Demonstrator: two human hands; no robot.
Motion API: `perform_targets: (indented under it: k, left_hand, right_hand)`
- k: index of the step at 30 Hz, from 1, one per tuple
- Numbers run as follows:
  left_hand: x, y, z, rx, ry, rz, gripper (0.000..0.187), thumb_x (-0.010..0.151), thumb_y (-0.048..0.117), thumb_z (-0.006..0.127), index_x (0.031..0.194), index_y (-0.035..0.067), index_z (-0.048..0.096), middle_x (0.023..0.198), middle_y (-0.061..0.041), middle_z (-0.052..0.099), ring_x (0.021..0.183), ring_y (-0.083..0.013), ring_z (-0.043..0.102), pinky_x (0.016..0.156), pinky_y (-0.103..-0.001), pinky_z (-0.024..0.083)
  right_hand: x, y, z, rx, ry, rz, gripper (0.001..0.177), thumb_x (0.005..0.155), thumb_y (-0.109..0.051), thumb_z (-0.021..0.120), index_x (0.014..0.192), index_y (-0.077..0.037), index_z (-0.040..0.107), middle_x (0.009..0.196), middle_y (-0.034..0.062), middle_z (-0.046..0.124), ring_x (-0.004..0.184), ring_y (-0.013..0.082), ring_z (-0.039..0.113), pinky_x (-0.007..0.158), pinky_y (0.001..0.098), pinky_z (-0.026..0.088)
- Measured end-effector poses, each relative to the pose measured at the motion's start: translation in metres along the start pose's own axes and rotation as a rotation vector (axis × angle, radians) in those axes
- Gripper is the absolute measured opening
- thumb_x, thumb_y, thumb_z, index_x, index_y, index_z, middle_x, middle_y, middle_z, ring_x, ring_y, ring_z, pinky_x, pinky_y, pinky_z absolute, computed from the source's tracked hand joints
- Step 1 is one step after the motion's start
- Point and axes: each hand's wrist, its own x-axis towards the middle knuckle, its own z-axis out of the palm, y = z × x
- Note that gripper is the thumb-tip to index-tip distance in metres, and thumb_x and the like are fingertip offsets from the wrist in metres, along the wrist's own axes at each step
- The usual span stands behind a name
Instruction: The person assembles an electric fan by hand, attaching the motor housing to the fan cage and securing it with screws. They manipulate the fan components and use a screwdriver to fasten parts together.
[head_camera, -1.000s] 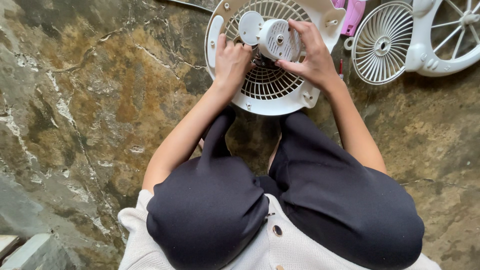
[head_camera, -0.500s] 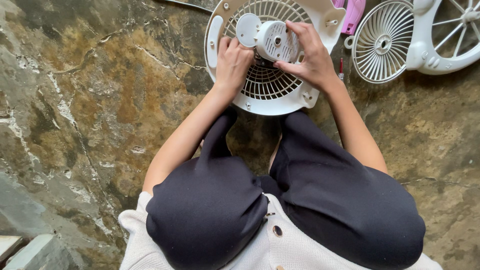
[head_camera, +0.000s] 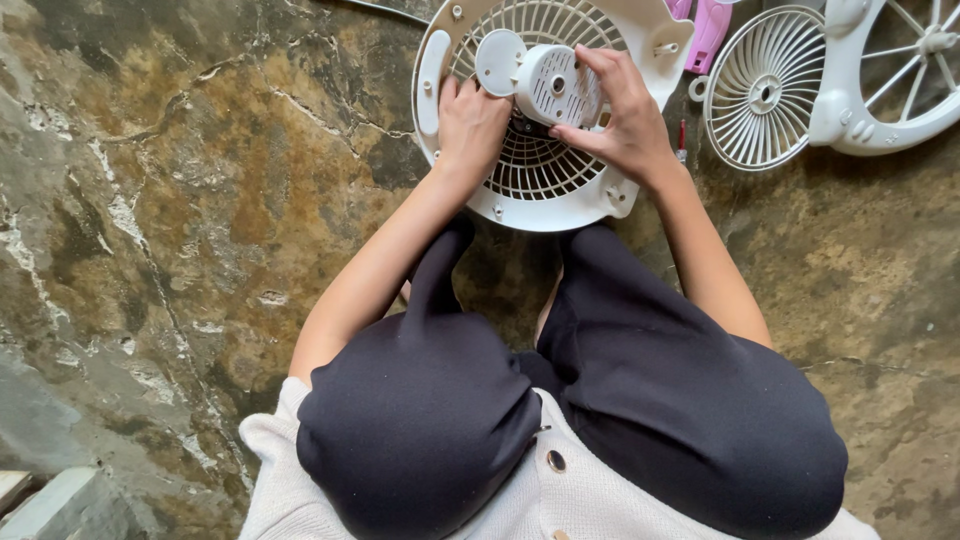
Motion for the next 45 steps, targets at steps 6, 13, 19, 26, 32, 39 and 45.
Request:
perform_targets:
  k: [6,13,19,26,32,39,45]
  left_hand:
    - [-0.007,0.010,-0.010,0.075,-0.148,0.029,0.014,0.081,0.013,0.069,0.092,0.006,0.073,0.094,-0.009,0.069,0.093,-0.0235,0.063,0.080,-0.039,0.048]
    - [-0.027,-0.008,-0.099,-0.059,-0.715,0.186,0.014,0.092,0.000,0.060,0.098,0.005,0.073,0.098,-0.010,0.070,0.096,-0.0186,0.063,0.087,-0.034,0.050]
    - [-0.001,-0.043,-0.133,-0.034,-0.060,0.060,0.028,0.093,0.006,0.069,0.122,0.007,0.072,0.108,-0.007,0.069,0.101,-0.0207,0.061,0.085,-0.037,0.048]
    - [0.003,-0.030,-0.075,0.070,-0.065,0.138,0.066,0.079,0.004,0.070,0.143,0.010,0.058,0.136,-0.005,0.063,0.131,-0.0203,0.053,0.112,-0.041,0.032]
    - [0.009,-0.025,-0.026,0.293,-0.136,0.157,0.070,0.085,0.015,0.071,0.153,0.016,0.053,0.148,-0.004,0.059,0.149,-0.0201,0.040,0.127,-0.048,-0.002]
    - [0.008,-0.031,-0.010,0.338,-0.158,0.121,0.042,0.095,0.017,0.072,0.137,0.018,0.070,0.130,0.001,0.071,0.153,-0.0167,0.038,0.129,-0.054,-0.013]
    - [0.015,-0.035,0.000,0.300,-0.206,0.138,0.035,0.086,0.016,0.073,0.121,0.017,0.073,0.126,0.000,0.073,0.147,-0.0176,0.042,0.126,-0.053,-0.007]
  right_hand:
    - [0.001,-0.001,0.000,-0.017,0.011,-0.006,0.092,0.085,-0.035,0.093,0.159,-0.012,0.042,0.144,0.0144,0.055,0.131,0.0313,0.061,0.109,0.0433,0.056]
    - [0.002,-0.004,-0.002,-0.093,-0.007,-0.037,0.090,0.086,-0.037,0.092,0.158,-0.010,0.045,0.143,0.0148,0.056,0.129,0.0326,0.061,0.106,0.0430,0.055]
    - [0.007,-0.019,0.011,-0.343,-0.065,-0.062,0.088,0.079,-0.041,0.093,0.148,-0.006,0.051,0.133,0.0164,0.059,0.118,0.0335,0.061,0.103,0.0463,0.051]
    - [0.008,-0.021,0.013,-0.436,-0.110,-0.113,0.083,0.077,-0.033,0.091,0.147,-0.008,0.053,0.133,0.0130,0.060,0.122,0.0323,0.061,0.107,0.0439,0.048]
    - [0.013,-0.021,0.014,-0.379,-0.126,-0.091,0.082,0.079,-0.031,0.090,0.148,-0.005,0.054,0.136,0.0156,0.060,0.124,0.0338,0.059,0.108,0.0443,0.046]
    - [0.014,-0.018,0.013,-0.375,-0.136,-0.068,0.087,0.072,-0.036,0.093,0.147,-0.008,0.057,0.134,0.0121,0.062,0.121,0.0328,0.061,0.106,0.0442,0.046]
    - [0.014,-0.020,0.017,-0.298,-0.165,0.023,0.091,0.072,-0.039,0.094,0.148,-0.009,0.056,0.130,0.0108,0.063,0.110,0.0317,0.063,0.101,0.0445,0.047]
